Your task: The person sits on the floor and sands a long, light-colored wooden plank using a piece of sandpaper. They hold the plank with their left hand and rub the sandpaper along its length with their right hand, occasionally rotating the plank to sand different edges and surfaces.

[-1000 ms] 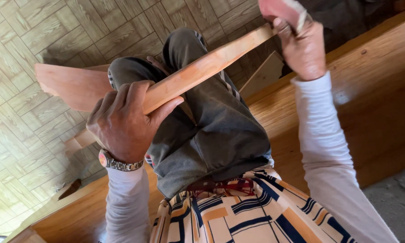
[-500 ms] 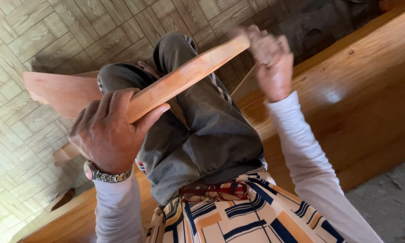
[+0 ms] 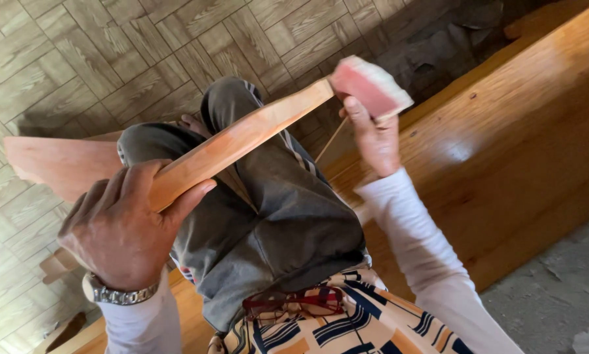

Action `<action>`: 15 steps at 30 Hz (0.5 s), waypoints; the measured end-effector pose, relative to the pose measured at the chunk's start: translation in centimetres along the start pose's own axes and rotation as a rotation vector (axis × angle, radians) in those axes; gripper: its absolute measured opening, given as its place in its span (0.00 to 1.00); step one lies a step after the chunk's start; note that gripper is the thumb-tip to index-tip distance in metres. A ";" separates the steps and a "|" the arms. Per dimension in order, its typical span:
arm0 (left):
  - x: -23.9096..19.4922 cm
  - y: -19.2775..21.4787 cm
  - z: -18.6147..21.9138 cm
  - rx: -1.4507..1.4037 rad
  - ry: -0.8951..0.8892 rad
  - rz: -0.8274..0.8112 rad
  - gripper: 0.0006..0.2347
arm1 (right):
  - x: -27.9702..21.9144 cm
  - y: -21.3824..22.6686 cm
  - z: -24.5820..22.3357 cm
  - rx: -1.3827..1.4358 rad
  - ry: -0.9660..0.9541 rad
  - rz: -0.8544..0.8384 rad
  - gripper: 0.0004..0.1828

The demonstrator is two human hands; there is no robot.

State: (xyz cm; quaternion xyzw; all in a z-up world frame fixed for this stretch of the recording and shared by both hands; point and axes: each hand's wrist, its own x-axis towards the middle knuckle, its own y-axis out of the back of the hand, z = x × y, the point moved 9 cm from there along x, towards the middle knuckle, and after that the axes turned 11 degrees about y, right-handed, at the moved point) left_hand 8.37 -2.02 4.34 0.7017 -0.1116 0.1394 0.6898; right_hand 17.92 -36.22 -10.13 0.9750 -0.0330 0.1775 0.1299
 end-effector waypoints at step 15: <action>0.6 0.7 -0.7 -0.118 -0.020 0.008 0.24 | 1.0 2.8 -2.2 0.285 -0.218 0.084 0.19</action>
